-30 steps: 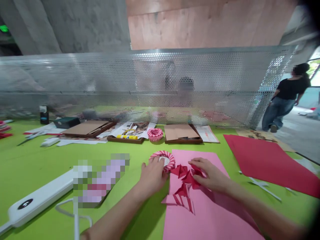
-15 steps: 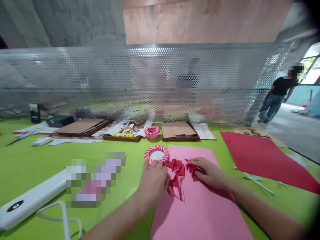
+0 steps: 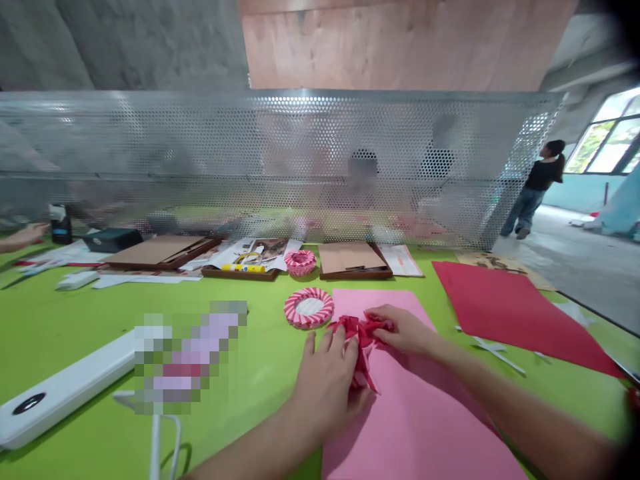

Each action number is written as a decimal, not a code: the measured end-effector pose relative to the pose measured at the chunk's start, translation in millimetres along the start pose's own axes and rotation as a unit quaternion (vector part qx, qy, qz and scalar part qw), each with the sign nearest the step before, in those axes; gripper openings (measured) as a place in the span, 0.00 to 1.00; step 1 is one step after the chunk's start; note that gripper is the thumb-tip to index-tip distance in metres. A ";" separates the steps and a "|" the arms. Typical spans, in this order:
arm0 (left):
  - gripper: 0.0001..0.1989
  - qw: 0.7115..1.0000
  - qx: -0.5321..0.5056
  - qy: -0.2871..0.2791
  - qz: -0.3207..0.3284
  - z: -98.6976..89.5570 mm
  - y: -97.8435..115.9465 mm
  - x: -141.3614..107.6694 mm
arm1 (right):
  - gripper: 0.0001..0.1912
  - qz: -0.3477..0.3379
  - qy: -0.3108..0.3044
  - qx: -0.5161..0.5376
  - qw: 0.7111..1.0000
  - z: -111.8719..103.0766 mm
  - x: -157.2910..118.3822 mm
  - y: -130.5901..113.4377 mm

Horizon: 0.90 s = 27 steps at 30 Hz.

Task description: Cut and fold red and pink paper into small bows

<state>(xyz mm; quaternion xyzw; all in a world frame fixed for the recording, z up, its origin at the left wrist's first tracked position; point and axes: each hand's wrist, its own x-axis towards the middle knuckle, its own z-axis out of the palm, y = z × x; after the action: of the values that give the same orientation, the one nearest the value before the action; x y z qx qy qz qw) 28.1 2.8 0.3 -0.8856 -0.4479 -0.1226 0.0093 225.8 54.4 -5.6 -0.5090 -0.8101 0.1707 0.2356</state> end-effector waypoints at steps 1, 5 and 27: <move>0.34 1.000 0.000 0.007 0.010 2.2 -1.4 4.7 | 0.18 0.004 -0.009 0.010 1.000 -0.2 1.4 -1.7; 0.37 0.996 -0.041 -0.009 0.079 7.3 -6.2 25.2 | 0.21 0.073 0.018 -0.005 0.997 -14.7 -2.5 9.1; 0.12 0.992 -0.074 0.023 0.104 17.5 6.1 37.9 | 0.17 0.307 0.055 0.217 0.925 -31.5 -29.1 18.6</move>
<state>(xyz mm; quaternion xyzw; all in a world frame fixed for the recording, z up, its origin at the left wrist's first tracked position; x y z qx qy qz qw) 58.2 31.3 -7.6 -0.9226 -0.3428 -0.1736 -0.0330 268.0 37.1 5.0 -0.6779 -0.5429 0.3784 0.3201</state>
